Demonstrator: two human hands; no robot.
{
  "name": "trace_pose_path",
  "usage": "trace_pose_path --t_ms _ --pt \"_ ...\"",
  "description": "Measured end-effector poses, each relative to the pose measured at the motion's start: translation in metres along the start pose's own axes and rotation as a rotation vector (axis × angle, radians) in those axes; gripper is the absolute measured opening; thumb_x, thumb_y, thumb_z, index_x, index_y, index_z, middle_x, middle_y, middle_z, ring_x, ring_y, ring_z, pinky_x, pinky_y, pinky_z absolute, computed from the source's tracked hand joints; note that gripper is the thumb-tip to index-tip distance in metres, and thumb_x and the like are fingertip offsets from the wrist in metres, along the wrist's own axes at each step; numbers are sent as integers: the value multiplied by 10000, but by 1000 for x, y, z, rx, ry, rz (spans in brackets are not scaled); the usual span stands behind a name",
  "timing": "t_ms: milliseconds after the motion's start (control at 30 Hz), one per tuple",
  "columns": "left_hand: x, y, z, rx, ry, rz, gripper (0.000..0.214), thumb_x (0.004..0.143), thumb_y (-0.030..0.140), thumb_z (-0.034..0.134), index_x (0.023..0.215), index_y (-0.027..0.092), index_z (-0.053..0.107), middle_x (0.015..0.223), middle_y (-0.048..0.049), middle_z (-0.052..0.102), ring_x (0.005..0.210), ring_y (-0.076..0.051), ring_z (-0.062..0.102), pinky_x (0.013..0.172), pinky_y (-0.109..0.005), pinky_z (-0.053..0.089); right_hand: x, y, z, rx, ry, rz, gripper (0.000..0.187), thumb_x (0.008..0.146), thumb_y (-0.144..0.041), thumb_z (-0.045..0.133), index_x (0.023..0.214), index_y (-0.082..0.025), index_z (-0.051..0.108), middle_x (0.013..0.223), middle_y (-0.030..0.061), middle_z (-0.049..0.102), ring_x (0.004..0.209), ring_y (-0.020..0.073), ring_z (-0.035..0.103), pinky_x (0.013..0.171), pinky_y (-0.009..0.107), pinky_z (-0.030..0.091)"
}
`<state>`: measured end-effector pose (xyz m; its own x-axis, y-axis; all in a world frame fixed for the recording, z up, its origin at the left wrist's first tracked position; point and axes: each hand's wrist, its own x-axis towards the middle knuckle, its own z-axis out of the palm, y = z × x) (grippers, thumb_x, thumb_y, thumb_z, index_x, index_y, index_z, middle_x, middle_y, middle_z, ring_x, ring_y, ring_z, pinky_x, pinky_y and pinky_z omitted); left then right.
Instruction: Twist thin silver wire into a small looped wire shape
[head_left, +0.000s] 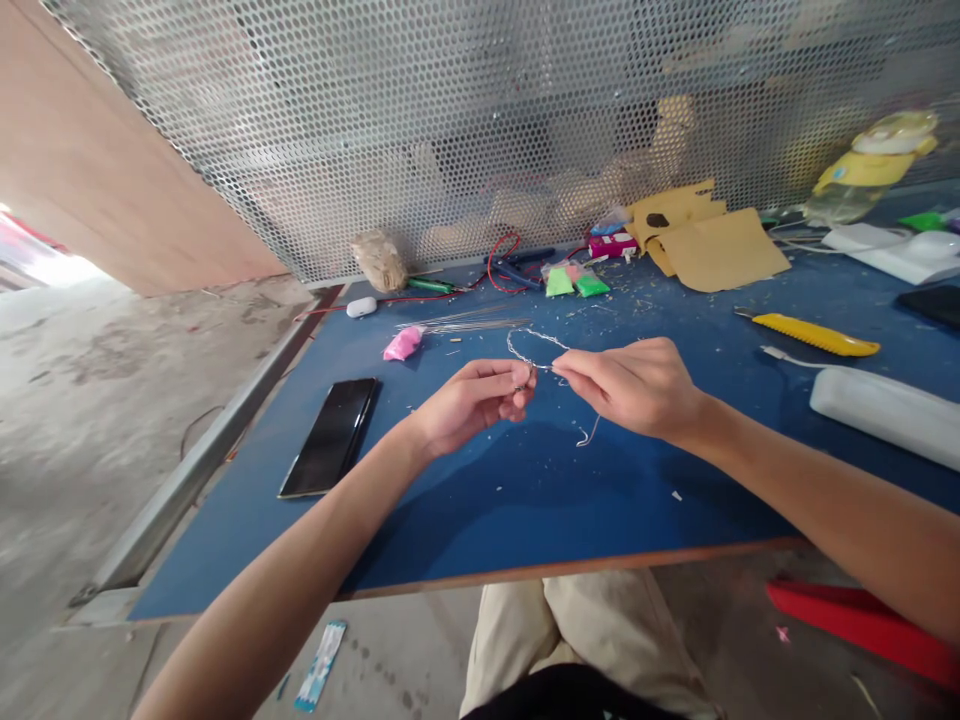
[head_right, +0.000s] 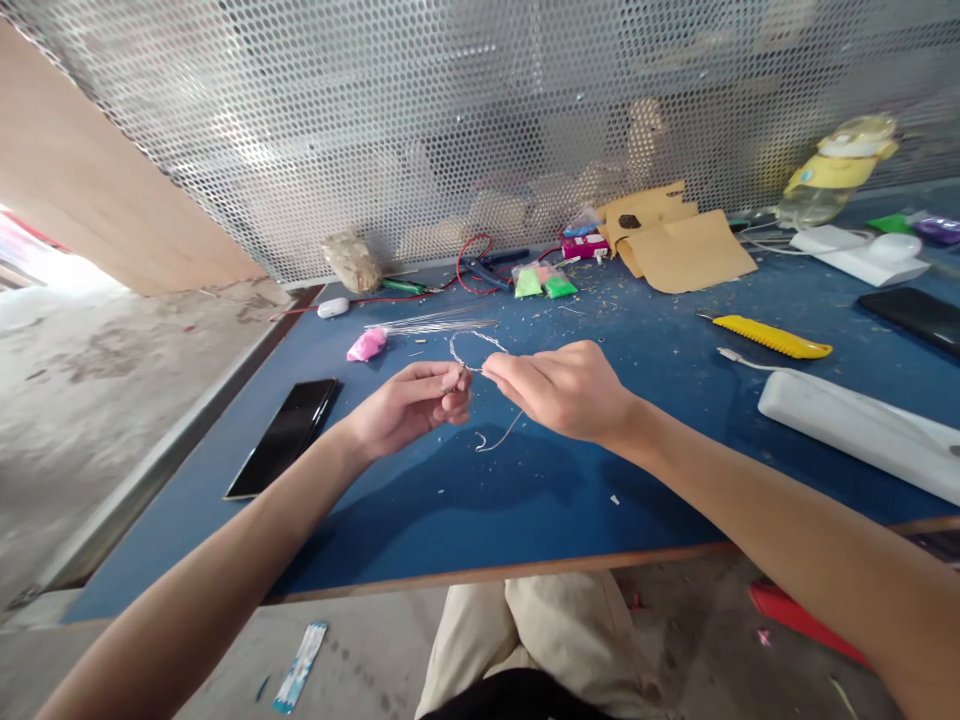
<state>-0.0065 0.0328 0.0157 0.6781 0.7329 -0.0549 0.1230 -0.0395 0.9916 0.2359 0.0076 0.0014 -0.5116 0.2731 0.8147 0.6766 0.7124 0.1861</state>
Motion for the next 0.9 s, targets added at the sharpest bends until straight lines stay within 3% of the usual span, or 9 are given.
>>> trace_pose_path --t_ms 233,467,600,767,833,900 --pt "4 -5 10 419 270 333 255 940 410 637 876 166 604 785 -2 601 694 -96 531 644 -232 456 3 -7 2 89 62 102 62 953 -223 661 1015 -220 656 662 -83 729 488 58 628 501 247 391" --pt "1 -10 25 830 539 432 140 996 297 533 1022 180 604 809 5 660 676 -91 561 647 -231 441 3 -10 5 53 64 78 75 963 -265 663 1018 -213 665 724 -63 762 556 70 676 511 254 386" --pt "-1 -6 20 823 476 443 152 1004 280 527 998 179 640 811 5 696 653 -83 569 636 -220 441 4 -7 3 185 38 129 120 960 -321 670 1033 -228 689 684 -66 739 512 64 630 515 236 395" --pt "0 -4 3 715 316 407 175 1026 273 500 1031 173 643 878 -11 723 767 -97 634 713 -222 475 5 13 -2 293 58 447 280 1020 -315 529 1236 -203 667 511 -75 577 383 70 405 469 223 373" --pt "2 -5 -2 661 235 393 174 1023 271 507 1056 169 643 879 -19 720 802 -105 648 742 -225 490 3 25 -2 323 -49 397 374 1011 -314 539 1368 -225 602 480 -91 543 385 82 395 475 219 383" --pt "3 -6 -7 619 161 357 185 1017 288 520 1054 167 655 889 -28 717 800 -110 648 741 -230 497 1 35 -1 396 -200 282 428 1006 -328 551 1431 -269 555 531 -92 611 401 81 453 488 205 412"
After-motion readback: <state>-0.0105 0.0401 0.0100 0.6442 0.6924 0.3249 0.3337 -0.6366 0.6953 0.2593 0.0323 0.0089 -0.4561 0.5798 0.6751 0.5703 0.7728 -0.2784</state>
